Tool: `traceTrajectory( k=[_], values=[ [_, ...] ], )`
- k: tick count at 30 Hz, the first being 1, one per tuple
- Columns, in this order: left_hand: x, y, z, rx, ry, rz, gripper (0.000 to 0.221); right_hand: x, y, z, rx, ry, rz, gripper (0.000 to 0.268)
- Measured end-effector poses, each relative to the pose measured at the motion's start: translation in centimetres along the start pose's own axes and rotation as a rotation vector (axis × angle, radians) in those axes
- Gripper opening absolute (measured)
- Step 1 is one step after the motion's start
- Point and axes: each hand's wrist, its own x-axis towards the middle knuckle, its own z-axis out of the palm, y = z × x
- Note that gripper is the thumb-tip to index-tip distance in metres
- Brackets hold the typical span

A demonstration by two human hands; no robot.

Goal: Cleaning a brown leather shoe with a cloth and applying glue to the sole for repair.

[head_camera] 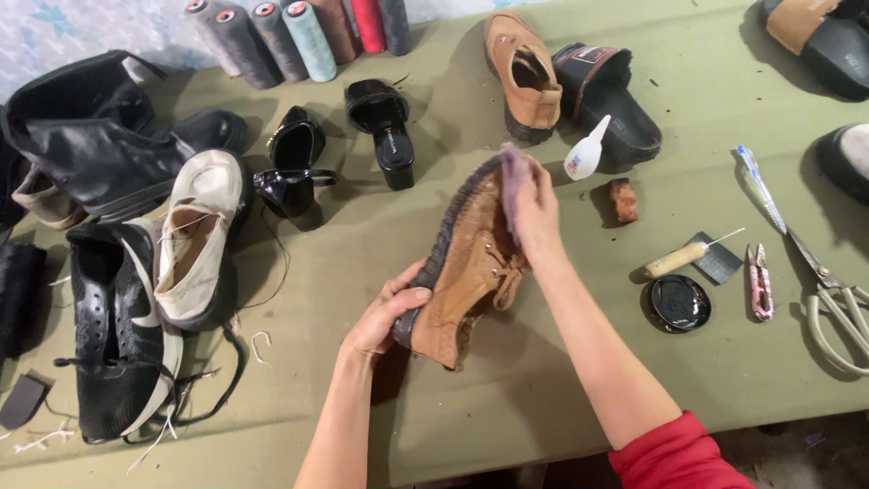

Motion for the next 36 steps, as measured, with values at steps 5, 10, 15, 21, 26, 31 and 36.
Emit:
traceTrajectory(
  k=[5, 10, 15, 21, 26, 31, 36],
  values=[
    [2.3, -5.8, -4.4, -0.416, 0.177, -0.137, 0.053, -3.3, -0.3, 2.3, -0.984, -0.075, -0.230, 0.078],
    [2.2, -7.1, -6.3, -0.476, 0.210, -0.207, 0.051, -3.7, -0.5, 3.5, -0.838, -0.038, -0.225, 0.092],
    [1.6, -6.2, -5.7, -0.468, 0.189, -0.222, 0.048, -2.5, -2.2, 4.5, -0.232, -0.140, -0.235, 0.061],
    [4.0, -11.1, -11.1, -0.651, 0.192, -0.151, 0.048, -4.1, -6.1, 5.8, -0.328, 0.408, -0.019, 0.045],
    [0.2, -0.1, -1.3, -0.043, 0.169, 0.073, 0.074, -4.6, -3.7, 6.1, -0.982, -0.676, -0.266, 0.078],
    [-0.3, 0.7, -0.1, 0.255, 0.048, 0.117, 0.084, -5.0, -1.3, 4.6, -1.298, -0.462, -0.325, 0.070],
    [-1.0, 2.1, 1.7, 0.455, -0.105, 0.049, 0.087, -2.9, -2.8, 2.8, -0.944, -0.170, -0.228, 0.094]
  ],
)
